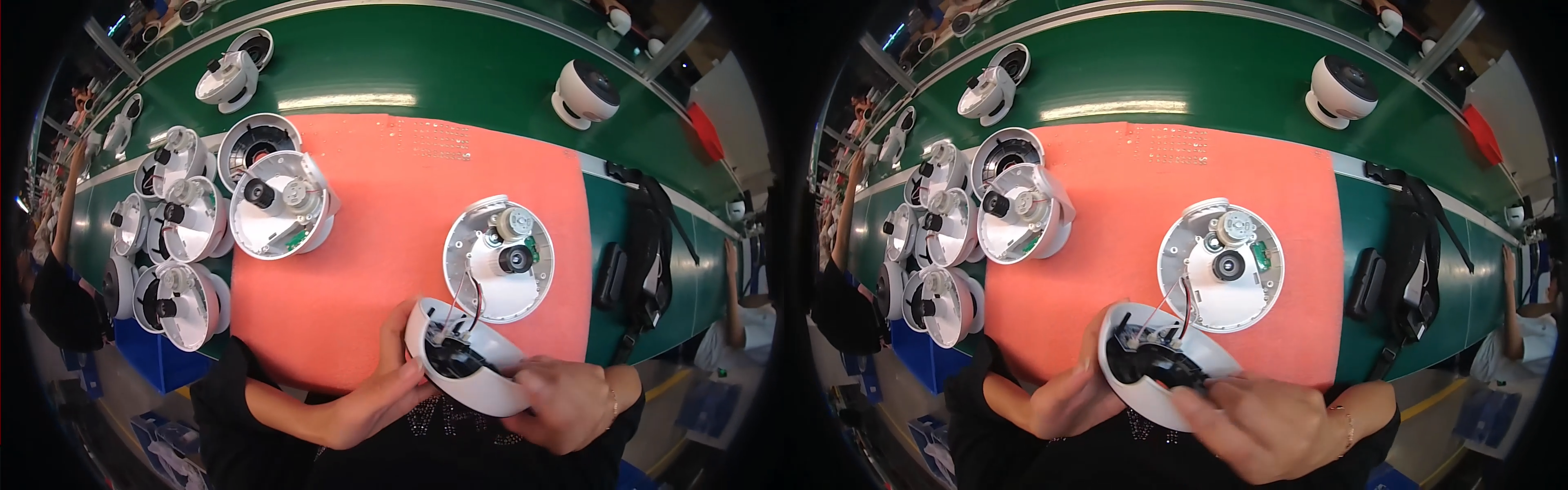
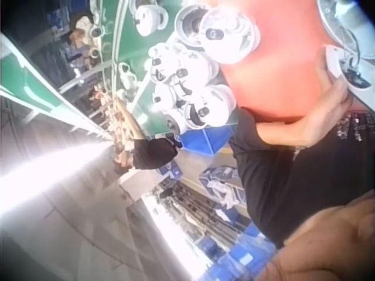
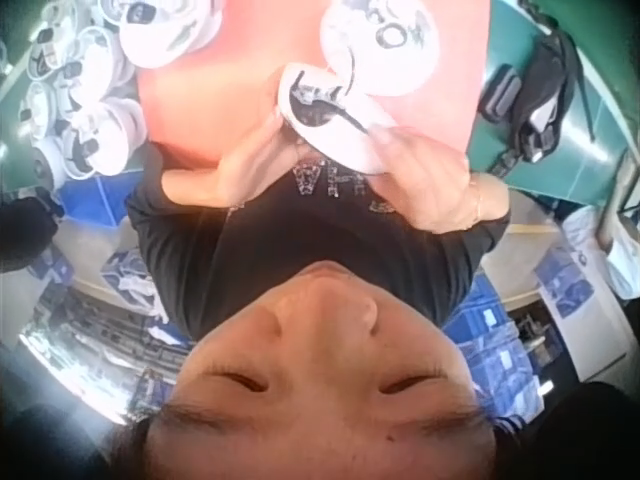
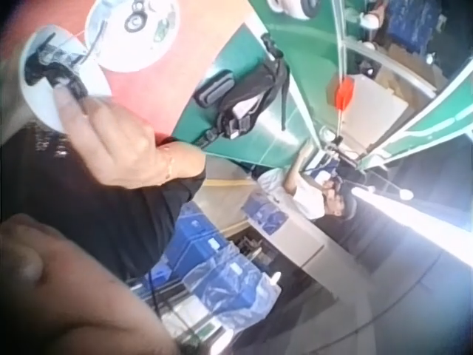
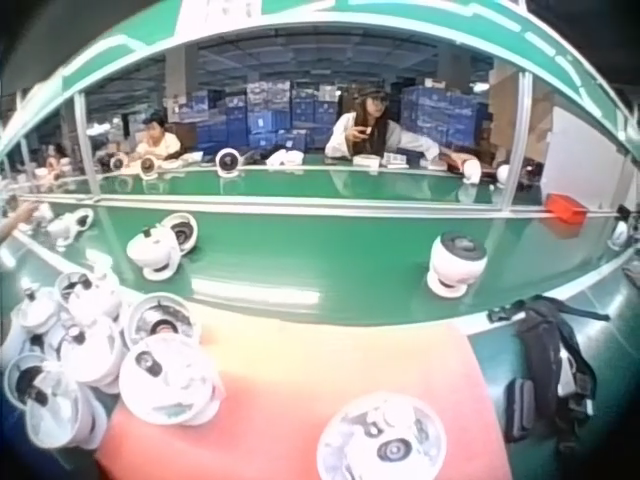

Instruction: Assembling security camera components on a factory production line.

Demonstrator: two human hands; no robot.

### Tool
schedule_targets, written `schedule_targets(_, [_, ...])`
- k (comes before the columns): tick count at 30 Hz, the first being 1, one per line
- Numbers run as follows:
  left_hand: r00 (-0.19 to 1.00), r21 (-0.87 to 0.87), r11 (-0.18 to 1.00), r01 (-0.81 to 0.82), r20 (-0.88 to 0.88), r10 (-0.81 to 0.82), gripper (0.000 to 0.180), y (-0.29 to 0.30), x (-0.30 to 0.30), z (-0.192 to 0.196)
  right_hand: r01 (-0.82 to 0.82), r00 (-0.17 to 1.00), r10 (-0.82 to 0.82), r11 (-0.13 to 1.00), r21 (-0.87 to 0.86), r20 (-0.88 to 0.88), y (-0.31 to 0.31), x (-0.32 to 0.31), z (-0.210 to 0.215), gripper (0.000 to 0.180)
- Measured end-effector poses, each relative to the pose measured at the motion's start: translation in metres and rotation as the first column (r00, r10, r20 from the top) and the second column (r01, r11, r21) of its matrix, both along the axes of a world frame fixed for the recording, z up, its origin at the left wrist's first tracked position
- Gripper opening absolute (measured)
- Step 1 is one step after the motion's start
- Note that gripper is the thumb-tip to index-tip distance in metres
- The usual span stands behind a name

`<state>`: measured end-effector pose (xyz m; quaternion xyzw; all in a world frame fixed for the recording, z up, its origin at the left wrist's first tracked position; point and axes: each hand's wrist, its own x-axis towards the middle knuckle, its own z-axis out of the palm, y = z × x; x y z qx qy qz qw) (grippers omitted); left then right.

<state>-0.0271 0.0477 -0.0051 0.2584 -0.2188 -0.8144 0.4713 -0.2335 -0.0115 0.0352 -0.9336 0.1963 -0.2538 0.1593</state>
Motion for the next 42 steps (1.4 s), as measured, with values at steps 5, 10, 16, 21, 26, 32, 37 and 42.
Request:
schedule_targets(5, [0.865,-0.27,0.948,0.171,0.501,-0.014,0.071,-0.021,0.008,-0.016,0.157,0.985,-0.171,0.88,0.447,-0.009,-0.021,-0.04,0.0,0.07])
schedule_targets(10, [0.648,-0.396,0.87,0.295,0.752,0.123,0.044,-0.048,0.012,-0.011,-0.073,0.952,-0.241,0.422,0.904,0.19,-0.04,-0.039,-0.013,0.058])
schedule_targets(16, [0.568,-0.598,0.749,0.284,0.735,0.372,0.035,-0.054,0.012,-0.017,-0.095,0.938,-0.273,0.395,0.914,0.215,-0.045,-0.035,-0.032,0.052])
schedule_targets(21, [0.511,-0.627,0.701,0.34,0.749,0.422,0.035,-0.052,0.011,-0.014,-0.067,0.928,-0.294,0.477,0.876,0.231,-0.042,-0.04,-0.044,0.052])
schedule_targets(26, [0.487,-0.668,0.677,0.308,0.722,0.492,0.04,-0.056,0.006,-0.016,0.022,0.941,-0.241,0.746,0.666,0.239,-0.048,-0.037,-0.037,0.048])
schedule_targets(32, [0.545,-0.514,0.827,0.228,0.771,0.329,0.052,-0.079,0.003,-0.003,0.1,0.933,-0.262,0.846,0.524,0.245,-0.069,-0.028,-0.021,0.045])
schedule_targets(37, [0.419,-0.488,0.84,0.235,0.831,0.366,0.042,-0.101,0.005,0.002,0.1,0.911,-0.38,0.583,0.806,0.161,-0.1,-0.015,-0.025,0.033])
schedule_targets(42, [0.169,-0.386,0.847,0.365,0.922,0.347,0.042,-0.108,0.011,0.004,0.076,0.926,-0.36,0.466,0.882,0.111,-0.111,-0.012,-0.031,0.026])
